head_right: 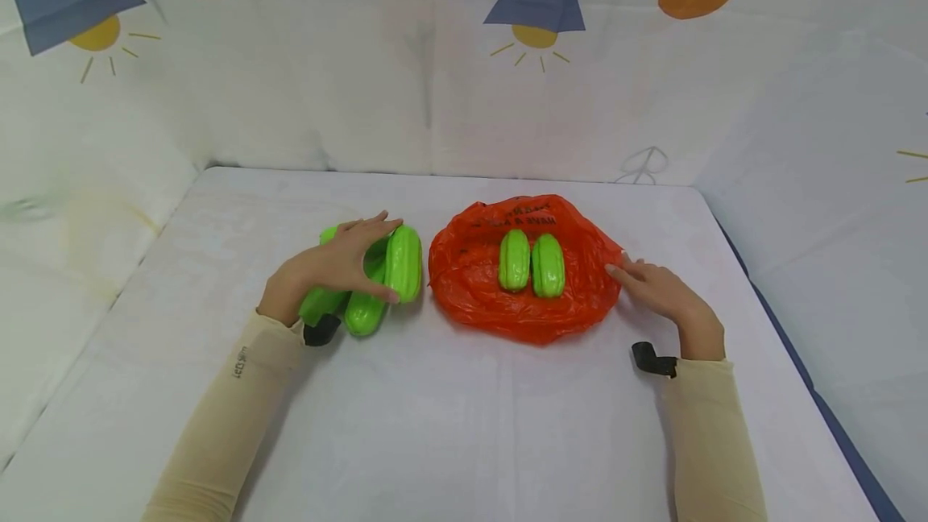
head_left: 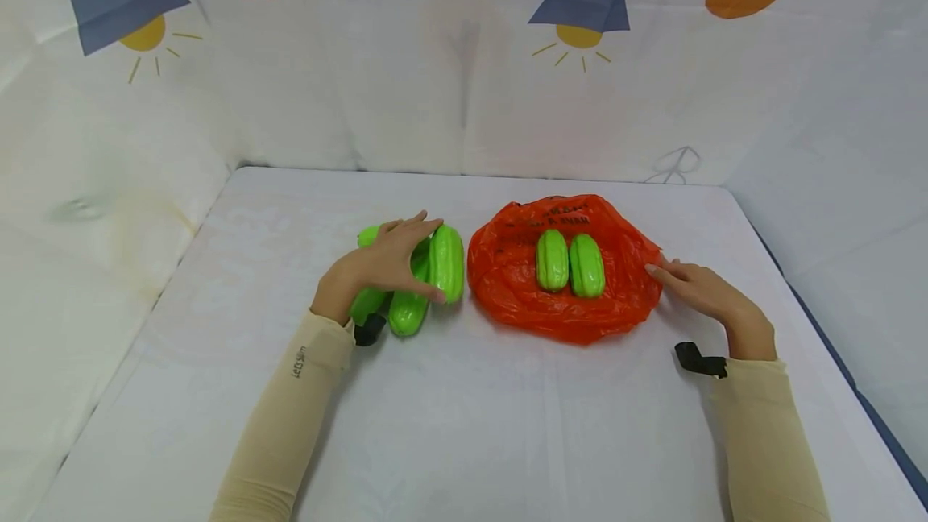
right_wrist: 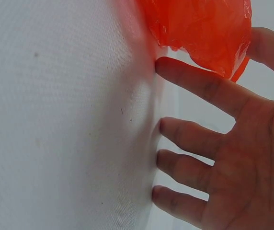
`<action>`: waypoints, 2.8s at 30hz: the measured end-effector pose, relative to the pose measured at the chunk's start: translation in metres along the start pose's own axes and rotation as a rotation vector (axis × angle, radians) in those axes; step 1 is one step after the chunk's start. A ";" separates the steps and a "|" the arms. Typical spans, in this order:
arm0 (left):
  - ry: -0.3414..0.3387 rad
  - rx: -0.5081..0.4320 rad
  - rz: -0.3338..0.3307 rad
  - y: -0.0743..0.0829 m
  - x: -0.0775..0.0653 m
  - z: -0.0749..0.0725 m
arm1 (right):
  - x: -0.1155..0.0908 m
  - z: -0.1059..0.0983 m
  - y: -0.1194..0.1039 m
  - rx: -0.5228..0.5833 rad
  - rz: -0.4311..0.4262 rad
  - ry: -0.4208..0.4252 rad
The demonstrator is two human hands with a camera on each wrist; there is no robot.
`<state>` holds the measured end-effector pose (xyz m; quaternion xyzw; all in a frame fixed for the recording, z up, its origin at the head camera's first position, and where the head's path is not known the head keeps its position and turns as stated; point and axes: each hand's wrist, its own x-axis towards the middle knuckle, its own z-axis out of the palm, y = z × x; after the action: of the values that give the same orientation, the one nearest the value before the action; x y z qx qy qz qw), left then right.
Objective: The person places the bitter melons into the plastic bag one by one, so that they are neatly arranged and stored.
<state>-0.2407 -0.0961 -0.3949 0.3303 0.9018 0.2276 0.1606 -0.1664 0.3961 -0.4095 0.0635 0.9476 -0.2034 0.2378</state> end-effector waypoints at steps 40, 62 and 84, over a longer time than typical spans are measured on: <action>0.213 0.047 0.200 0.045 0.012 0.009 | -0.004 -0.003 0.005 0.001 -0.013 0.014; 0.181 0.044 0.274 0.086 0.044 0.003 | 0.000 0.001 0.000 0.004 -0.040 0.025; -0.054 0.134 0.155 0.100 0.090 0.024 | 0.004 -0.002 -0.003 -0.019 -0.057 0.027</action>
<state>-0.2433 0.0395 -0.3764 0.4150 0.8822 0.1693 0.1442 -0.1711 0.3941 -0.4089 0.0370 0.9541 -0.2001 0.2198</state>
